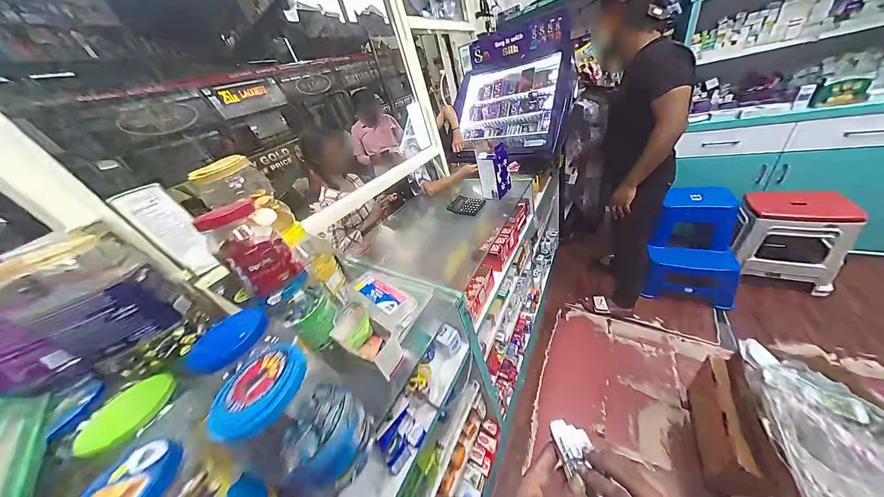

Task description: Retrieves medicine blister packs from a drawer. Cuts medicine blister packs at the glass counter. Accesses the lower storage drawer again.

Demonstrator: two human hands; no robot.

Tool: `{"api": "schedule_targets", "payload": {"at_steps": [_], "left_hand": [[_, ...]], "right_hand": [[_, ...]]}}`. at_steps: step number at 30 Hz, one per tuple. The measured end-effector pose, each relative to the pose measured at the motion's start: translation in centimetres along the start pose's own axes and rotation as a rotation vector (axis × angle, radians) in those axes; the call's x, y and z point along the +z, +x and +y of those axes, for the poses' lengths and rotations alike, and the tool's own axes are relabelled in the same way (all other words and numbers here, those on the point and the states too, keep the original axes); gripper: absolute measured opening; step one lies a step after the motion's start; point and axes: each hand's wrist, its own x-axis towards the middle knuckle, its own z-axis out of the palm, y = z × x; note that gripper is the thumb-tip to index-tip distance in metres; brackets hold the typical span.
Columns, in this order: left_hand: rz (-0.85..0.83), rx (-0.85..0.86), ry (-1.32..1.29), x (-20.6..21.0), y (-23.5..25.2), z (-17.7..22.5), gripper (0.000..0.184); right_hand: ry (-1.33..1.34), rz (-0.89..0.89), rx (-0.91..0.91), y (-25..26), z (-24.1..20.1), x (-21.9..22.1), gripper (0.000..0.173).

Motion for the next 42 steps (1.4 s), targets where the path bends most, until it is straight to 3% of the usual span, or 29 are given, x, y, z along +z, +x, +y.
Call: {"api": "schedule_targets", "payload": {"at_steps": [5,9,11,14,16,17,20,22,26,33,38,42], "left_hand": [[0.042,0.007,0.154,-3.5,12.0,5.5,0.052],[0.134,0.114,0.240,-6.4,21.0,8.4,0.056],[0.244,0.234,0.330,-7.2,25.4,9.8,0.067],[0.564,0.398,0.553,-8.6,31.3,12.7,0.085],[0.724,0.527,0.769,-9.7,34.5,15.0,0.083],[0.796,0.584,0.868,-10.2,35.6,16.2,0.072],[0.949,0.674,1.092,-11.8,38.1,19.1,0.033],[1.048,0.726,1.189,-13.7,39.6,20.0,0.022],[1.143,0.755,1.213,-17.8,41.7,21.4,0.020],[1.271,0.580,1.229,-21.6,42.9,21.9,0.020],[1.325,0.443,1.402,-21.3,43.2,22.8,0.018],[1.290,0.439,1.720,-22.4,43.5,23.2,0.015]], "right_hand": [[0.059,0.047,0.110,8.8,9.5,2.2,0.024],[0.120,0.046,0.022,16.2,18.6,4.0,0.022],[0.150,-0.010,-0.044,20.5,23.2,4.0,0.023],[0.188,-0.083,-0.131,27.6,28.8,4.3,0.022],[0.203,-0.143,-0.181,32.4,31.6,4.5,0.023],[0.206,-0.172,-0.207,34.6,32.7,4.8,0.024],[0.205,-0.150,-0.347,40.3,35.6,7.6,0.024],[0.219,-0.104,-0.442,43.6,36.9,10.2,0.021],[0.293,-0.120,-0.501,48.2,38.5,14.8,0.014],[0.373,-0.411,-0.569,51.6,40.7,18.7,0.016],[0.366,-0.451,-0.705,53.1,41.1,19.5,0.019],[0.412,-0.464,-0.809,54.6,42.3,20.2,0.019]]}}
